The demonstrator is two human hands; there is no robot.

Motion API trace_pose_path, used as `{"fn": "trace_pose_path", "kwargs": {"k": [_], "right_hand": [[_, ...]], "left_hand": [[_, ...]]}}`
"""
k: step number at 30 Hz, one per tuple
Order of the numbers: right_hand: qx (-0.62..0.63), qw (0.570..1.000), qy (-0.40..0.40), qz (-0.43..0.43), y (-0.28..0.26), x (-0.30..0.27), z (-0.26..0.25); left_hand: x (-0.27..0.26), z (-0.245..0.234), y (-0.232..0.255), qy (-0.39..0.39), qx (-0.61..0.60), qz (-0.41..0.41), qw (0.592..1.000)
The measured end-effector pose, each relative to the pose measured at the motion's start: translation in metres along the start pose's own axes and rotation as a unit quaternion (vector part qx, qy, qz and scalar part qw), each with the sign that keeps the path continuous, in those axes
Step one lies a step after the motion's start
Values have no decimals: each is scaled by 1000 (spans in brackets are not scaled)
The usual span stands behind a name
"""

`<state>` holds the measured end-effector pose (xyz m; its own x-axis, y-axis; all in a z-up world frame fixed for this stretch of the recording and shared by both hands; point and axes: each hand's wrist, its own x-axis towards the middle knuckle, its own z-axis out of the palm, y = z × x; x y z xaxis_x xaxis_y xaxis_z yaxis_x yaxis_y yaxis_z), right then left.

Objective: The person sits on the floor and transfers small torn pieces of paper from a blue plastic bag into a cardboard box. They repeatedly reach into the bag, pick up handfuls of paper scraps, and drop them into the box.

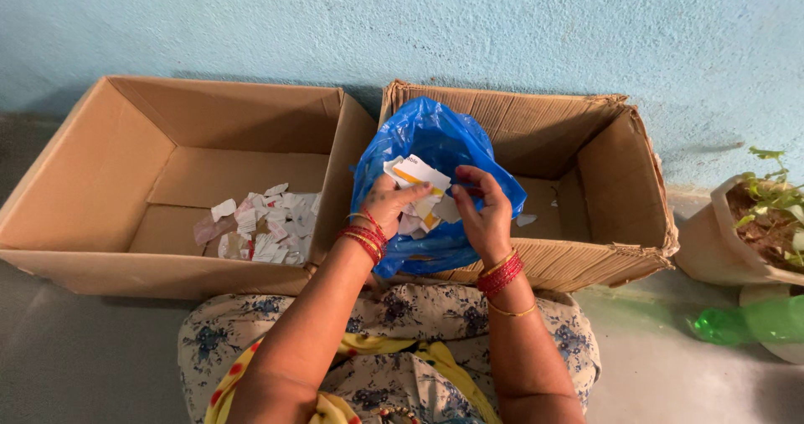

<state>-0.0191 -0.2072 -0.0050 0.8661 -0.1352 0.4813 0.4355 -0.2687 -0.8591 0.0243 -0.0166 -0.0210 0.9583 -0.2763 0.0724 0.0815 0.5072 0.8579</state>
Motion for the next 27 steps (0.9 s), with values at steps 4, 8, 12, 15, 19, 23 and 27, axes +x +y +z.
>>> {"fn": "trace_pose_path", "kwargs": {"k": [4, 8, 12, 15, 19, 23, 27], "right_hand": [[1, 1000, 5, 0, 5, 0, 2], [8, 1000, 16, -5, 15, 2, 2], [77, 996, 48, 5, 24, 4, 0], [148, 986, 76, 23, 26, 7, -5], [185, 977, 100, 24, 25, 7, -8], [159, 982, 101, 2, 17, 7, -5], [20, 999, 26, -42, 5, 3, -3]], "left_hand": [[-2, 3, 1, -40, 5, -37, 999], [-1, 3, 0, -76, 57, -31, 995], [-4, 2, -3, -48, 26, -35, 998], [-6, 2, 0, -40, 37, -6, 998], [-8, 6, 4, -27, 25, -14, 999], [-8, 9, 6, -18, 32, -12, 999], [-10, 9, 4, -20, 37, -4, 999]]}}
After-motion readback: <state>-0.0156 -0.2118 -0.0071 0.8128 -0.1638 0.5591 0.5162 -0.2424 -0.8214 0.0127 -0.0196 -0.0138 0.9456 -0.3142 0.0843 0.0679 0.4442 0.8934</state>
